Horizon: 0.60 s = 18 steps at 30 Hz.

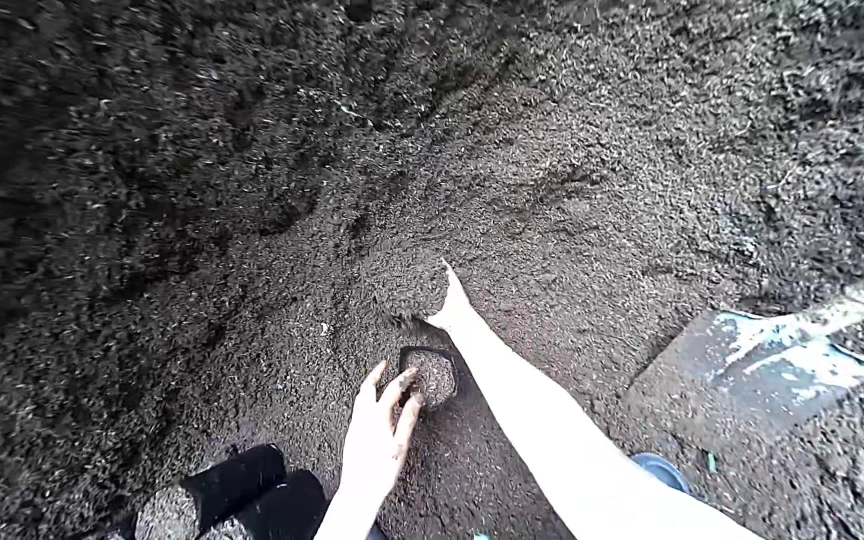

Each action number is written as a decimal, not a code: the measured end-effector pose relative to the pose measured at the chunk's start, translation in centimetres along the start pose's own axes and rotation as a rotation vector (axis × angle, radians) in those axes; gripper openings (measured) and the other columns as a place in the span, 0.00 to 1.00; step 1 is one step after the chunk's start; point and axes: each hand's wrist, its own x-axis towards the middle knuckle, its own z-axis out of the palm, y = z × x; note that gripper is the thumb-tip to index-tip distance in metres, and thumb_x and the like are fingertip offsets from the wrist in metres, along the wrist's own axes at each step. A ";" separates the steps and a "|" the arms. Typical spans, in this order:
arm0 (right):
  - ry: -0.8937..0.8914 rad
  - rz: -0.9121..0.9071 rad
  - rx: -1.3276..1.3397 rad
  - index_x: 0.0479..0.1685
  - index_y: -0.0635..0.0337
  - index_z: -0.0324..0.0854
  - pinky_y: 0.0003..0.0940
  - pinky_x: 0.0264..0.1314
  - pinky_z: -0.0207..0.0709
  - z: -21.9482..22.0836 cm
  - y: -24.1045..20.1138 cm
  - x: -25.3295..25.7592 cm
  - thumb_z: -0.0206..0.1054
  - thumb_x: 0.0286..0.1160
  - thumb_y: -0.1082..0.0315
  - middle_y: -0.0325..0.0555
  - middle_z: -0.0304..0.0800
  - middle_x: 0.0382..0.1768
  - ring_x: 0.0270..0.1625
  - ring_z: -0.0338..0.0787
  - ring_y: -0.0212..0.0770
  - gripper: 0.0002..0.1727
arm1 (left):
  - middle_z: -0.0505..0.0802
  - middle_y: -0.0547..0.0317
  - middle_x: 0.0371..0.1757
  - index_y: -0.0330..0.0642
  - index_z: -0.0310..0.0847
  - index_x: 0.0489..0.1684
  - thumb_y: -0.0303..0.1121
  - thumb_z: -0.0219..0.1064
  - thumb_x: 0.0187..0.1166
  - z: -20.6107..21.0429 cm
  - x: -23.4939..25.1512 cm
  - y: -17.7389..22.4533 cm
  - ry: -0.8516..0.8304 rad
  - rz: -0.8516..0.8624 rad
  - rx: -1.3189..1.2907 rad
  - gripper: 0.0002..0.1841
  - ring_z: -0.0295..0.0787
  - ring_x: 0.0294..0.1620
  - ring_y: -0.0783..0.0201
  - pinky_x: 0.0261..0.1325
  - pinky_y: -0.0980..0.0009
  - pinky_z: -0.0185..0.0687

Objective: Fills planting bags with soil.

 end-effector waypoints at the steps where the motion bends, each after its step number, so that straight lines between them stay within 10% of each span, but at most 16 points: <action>1: -0.032 -0.006 -0.049 0.76 0.42 0.71 0.53 0.60 0.84 0.6 -0.5 -1.8 0.41 0.81 0.26 0.47 0.87 0.62 0.64 0.88 0.47 0.39 | 0.72 0.45 0.88 0.61 0.80 0.79 0.51 0.54 0.88 0.1 0.4 0.2 -0.064 -0.023 -0.021 0.24 0.74 0.84 0.49 0.78 0.51 0.76; 5: -0.118 0.034 -0.238 0.69 0.40 0.76 0.49 0.55 0.87 1.6 -1.1 -9.4 0.38 0.81 0.25 0.41 0.91 0.56 0.57 0.91 0.42 0.38 | 0.75 0.46 0.87 0.46 0.72 0.86 0.39 0.57 0.89 0.1 1.4 0.9 -0.194 -0.103 -0.114 0.26 0.70 0.88 0.54 0.89 0.55 0.63; 8: -0.126 0.104 -0.274 0.64 0.46 0.78 0.48 0.50 0.88 0.9 -0.2 -13.0 0.36 0.83 0.26 0.46 0.92 0.49 0.51 0.92 0.44 0.39 | 0.87 0.41 0.69 0.35 0.76 0.75 0.29 0.64 0.81 -0.6 2.2 2.1 -0.244 -0.251 -0.140 0.23 0.84 0.69 0.49 0.76 0.49 0.75; 11: 0.036 0.049 -0.491 0.69 0.52 0.76 0.47 0.53 0.85 1.1 1.1 -16.1 0.41 0.92 0.40 0.49 0.90 0.51 0.51 0.91 0.45 0.30 | 0.87 0.39 0.70 0.35 0.75 0.75 0.28 0.70 0.76 -0.8 2.0 2.2 -0.236 -0.249 -0.166 0.25 0.85 0.71 0.47 0.77 0.47 0.75; 15: -0.104 -0.250 -1.299 0.81 0.60 0.70 0.42 0.82 0.70 1.2 1.7 -18.1 0.66 0.80 0.66 0.55 0.67 0.84 0.84 0.71 0.44 0.28 | 0.79 0.40 0.82 0.36 0.58 0.90 0.25 0.72 0.73 -1.0 1.4 2.6 -0.231 -0.242 -0.184 0.41 0.75 0.83 0.49 0.87 0.52 0.66; 18: -0.171 -0.372 -1.970 0.74 0.63 0.79 0.44 0.85 0.68 2.1 3.6 -18.1 0.66 0.80 0.68 0.63 0.70 0.81 0.82 0.74 0.55 0.23 | 0.80 0.41 0.81 0.36 0.59 0.90 0.26 0.74 0.73 -0.9 1.3 2.2 -0.195 -0.233 -0.188 0.41 0.76 0.82 0.50 0.86 0.52 0.66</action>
